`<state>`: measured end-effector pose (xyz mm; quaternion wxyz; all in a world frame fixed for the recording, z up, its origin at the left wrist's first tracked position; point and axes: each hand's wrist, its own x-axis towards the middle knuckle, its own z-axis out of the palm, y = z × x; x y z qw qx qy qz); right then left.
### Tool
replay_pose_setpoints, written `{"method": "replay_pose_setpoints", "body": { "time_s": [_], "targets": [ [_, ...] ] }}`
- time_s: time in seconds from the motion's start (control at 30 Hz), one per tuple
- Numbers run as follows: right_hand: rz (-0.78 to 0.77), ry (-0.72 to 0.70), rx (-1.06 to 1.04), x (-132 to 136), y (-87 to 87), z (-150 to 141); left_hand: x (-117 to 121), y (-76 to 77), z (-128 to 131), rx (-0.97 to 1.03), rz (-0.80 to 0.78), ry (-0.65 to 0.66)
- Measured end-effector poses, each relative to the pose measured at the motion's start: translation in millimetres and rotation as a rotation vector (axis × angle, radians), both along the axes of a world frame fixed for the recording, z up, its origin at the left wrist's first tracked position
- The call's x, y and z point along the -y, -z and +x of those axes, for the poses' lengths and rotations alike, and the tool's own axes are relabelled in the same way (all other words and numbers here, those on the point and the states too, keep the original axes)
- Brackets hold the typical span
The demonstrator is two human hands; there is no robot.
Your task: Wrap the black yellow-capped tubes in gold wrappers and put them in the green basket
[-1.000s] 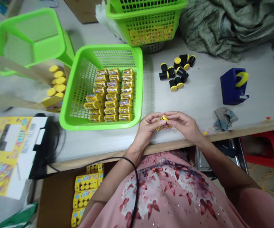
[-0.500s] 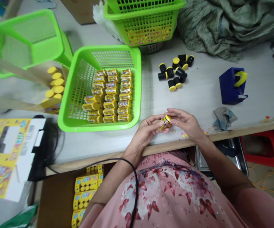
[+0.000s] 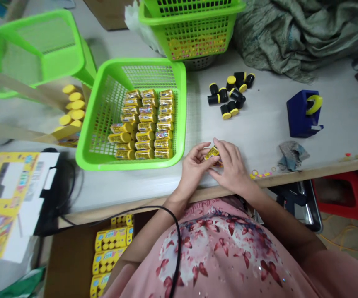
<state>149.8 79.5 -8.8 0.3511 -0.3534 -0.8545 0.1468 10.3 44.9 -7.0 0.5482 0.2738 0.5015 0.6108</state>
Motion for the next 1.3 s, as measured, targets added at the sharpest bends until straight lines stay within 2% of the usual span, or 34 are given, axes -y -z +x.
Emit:
{"method": "replay_pose_setpoints", "body": {
  "time_s": [0.07,0.23,0.5,0.63,0.77,0.97,1.03,1.1,1.17,1.3],
  "targets": [
    [0.024,0.001,-0.083,2,1.4,-3,0,-4.7,-1,0.121,-0.026,0.043],
    [-0.071,-0.108,-0.216,2,-5.4,0,2,-11.9,-7,0.408,-0.187,0.34],
    [-0.064,-0.129,-0.172,4,-9.3,7,1,-9.0,-9,0.446,-0.18,0.368],
    [-0.052,-0.136,-0.085,3,-10.8,9,1,-9.6,-10,0.424,-0.208,0.338],
    [0.013,-0.164,-0.031,3,-9.4,9,3,-9.7,-7,0.334,-0.216,0.218],
    [0.051,-0.194,0.04,3,-2.4,2,2,-7.4,0,-0.007,-0.151,-0.023],
    [0.012,-0.219,0.052,-1,-7.7,2,1,-7.2,1,-0.086,-0.119,-0.059],
    [-0.071,-0.304,0.102,-8,-19.2,8,1,-7.7,2,-0.084,-0.078,-0.046],
    [-0.126,-0.426,0.182,-15,-34.4,17,2,-8.5,2,-0.036,-0.038,0.002],
    [-0.081,-0.568,0.31,-39,-66.2,33,7,-9.0,2,0.167,0.001,0.11]
  ]
}}
